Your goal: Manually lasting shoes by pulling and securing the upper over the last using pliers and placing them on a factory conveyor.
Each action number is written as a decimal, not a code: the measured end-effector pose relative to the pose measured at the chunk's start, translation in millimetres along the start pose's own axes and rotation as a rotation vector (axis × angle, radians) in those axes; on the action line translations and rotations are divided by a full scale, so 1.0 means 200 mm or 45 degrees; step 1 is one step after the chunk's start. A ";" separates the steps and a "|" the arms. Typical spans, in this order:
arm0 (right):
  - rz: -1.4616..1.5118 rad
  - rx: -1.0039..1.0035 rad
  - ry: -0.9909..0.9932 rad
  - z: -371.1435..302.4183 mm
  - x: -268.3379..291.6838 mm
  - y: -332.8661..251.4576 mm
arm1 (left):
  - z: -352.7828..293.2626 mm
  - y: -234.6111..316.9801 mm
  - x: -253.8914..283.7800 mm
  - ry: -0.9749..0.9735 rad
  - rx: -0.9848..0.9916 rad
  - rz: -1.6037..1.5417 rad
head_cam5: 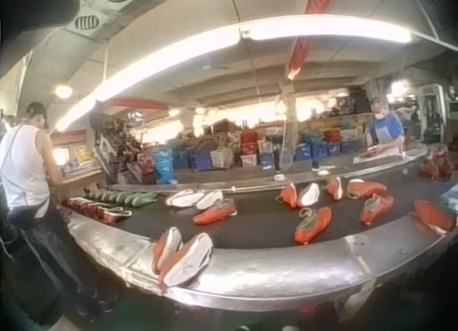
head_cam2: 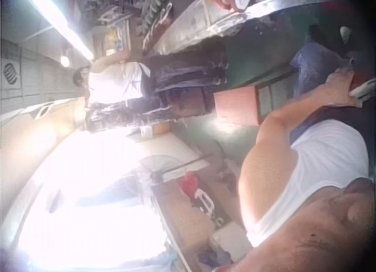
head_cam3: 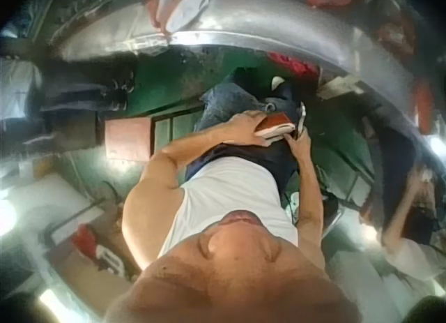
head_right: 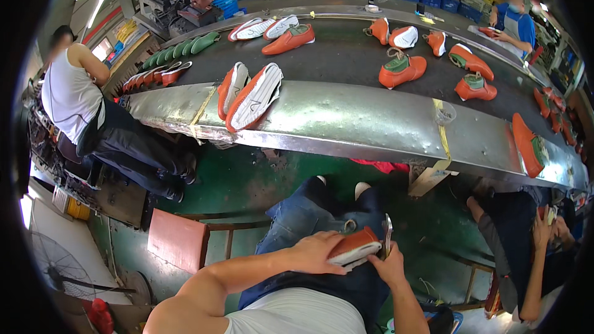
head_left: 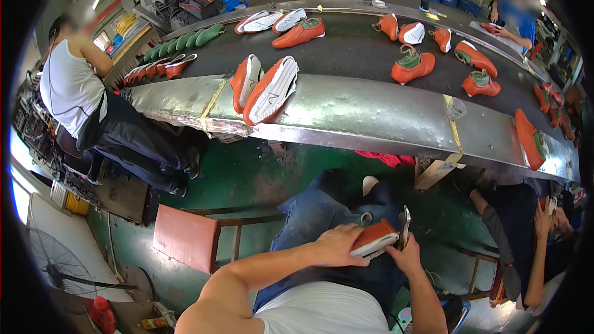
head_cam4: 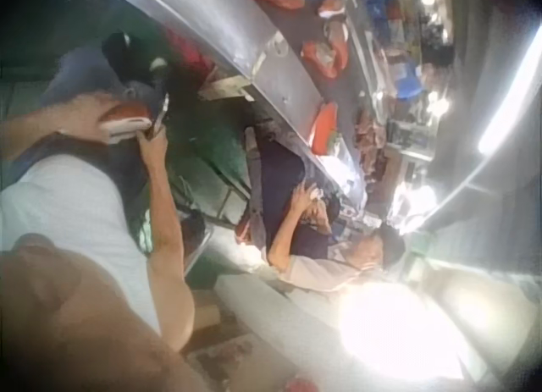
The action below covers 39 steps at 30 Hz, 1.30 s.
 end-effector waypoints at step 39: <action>0.686 0.167 -0.876 -0.35 -0.14 -0.52 | 0.06 -0.11 0.12 0.092 -0.406 -1.361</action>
Point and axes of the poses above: each hand's wrist, its own z-axis towards the middle knuckle, its own x-axis out of the back of the hand, y = z × x, the point moved 7 cm from there along z, towards the middle knuckle, and after that the axes turned 12 degrees about -y, right-handed, at the moved point
